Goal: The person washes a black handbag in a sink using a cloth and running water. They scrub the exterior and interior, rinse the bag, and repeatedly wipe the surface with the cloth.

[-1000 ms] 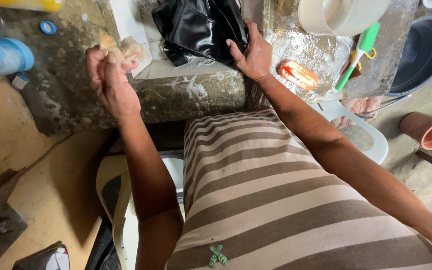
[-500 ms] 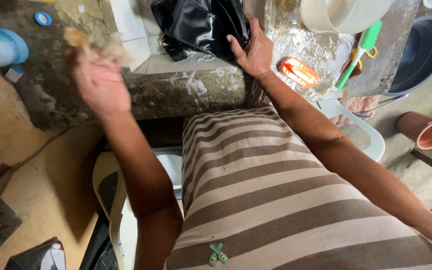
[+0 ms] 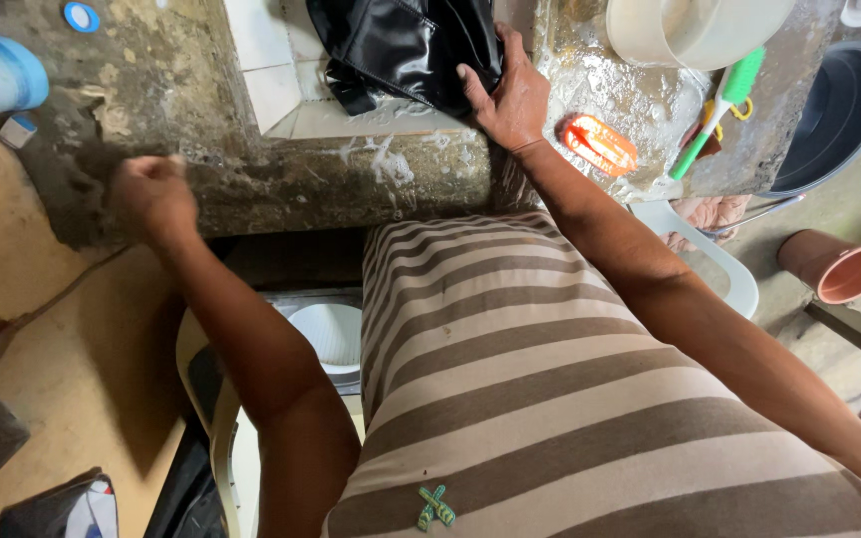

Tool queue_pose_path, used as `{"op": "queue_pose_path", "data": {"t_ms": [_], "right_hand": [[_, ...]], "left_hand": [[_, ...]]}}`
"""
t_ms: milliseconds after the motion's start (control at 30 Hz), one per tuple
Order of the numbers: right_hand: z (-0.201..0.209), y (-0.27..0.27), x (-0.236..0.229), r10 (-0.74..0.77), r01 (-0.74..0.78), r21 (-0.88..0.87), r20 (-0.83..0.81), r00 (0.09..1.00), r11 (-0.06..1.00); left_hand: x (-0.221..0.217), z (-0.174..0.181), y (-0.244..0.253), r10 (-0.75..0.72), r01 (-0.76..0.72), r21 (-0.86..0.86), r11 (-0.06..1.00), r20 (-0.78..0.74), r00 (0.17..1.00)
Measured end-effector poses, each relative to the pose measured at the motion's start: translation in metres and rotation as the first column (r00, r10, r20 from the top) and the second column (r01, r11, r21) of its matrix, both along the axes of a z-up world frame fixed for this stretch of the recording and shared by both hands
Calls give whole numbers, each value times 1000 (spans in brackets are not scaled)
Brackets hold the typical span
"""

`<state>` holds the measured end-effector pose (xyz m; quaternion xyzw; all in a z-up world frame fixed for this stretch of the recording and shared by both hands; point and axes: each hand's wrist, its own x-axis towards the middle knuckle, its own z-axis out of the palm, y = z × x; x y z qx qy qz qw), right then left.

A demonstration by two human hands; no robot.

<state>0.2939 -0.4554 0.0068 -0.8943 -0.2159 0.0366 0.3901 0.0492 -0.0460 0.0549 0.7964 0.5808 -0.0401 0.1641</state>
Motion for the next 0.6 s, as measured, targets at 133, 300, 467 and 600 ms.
{"op": "queue_pose_path", "data": {"t_ms": [133, 300, 467, 600], "right_hand": [[-1, -2, -2, 1, -2, -27, -23, 1000, 1000], [5, 4, -1, -5, 5, -10, -5, 1000, 1000], [8, 0, -2, -12, 10, -37, -42, 999, 999], [4, 2, 0, -15, 13, -36, -42, 999, 999]], "left_hand": [[4, -23, -34, 140, -133, -68, 989, 115, 983], [5, -34, -34, 261, -141, -283, 949, 452, 853], [18, -23, -39, 388, -48, -493, 869, 617, 684], [41, 8, -57, 345, 153, -507, 848, 748, 566]]}}
